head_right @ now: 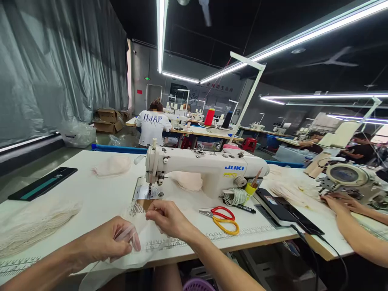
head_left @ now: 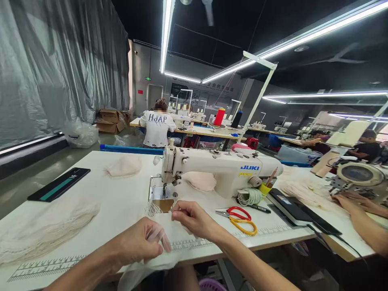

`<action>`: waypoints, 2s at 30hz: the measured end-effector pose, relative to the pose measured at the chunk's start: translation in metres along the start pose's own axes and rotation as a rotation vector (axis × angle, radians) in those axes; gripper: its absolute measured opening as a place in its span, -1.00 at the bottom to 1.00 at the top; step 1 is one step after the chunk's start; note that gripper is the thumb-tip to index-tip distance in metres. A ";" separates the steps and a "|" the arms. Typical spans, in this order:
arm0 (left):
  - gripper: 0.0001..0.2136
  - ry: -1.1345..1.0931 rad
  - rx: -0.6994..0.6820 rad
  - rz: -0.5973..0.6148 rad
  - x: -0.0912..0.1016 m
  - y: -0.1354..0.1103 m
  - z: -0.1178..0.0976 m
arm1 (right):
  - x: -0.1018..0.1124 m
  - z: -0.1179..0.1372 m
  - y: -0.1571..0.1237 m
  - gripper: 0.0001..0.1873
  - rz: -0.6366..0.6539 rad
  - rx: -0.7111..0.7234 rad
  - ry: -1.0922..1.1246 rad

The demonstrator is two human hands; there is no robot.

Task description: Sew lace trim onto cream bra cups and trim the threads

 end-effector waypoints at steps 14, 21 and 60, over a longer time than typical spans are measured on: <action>-0.85 0.029 -0.059 -0.028 0.054 0.002 0.001 | -0.013 0.001 0.039 -0.66 0.057 0.031 -0.012; -0.73 0.890 -0.879 -0.870 0.098 -0.064 -0.090 | 0.019 0.086 0.032 -0.81 -0.149 0.568 -0.553; -0.72 1.070 -0.674 -0.749 0.050 0.015 0.010 | 0.050 -0.042 -0.034 -0.69 -0.083 0.384 -1.363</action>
Point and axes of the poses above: each hand's wrist, its own y-axis towards the middle knuckle, its own x-axis out of the back of the hand, z = x × y, the point moved 9 cm from there along y, towards the middle knuckle, and after that the axes turned 12 degrees about x, right-handed, at the moved point
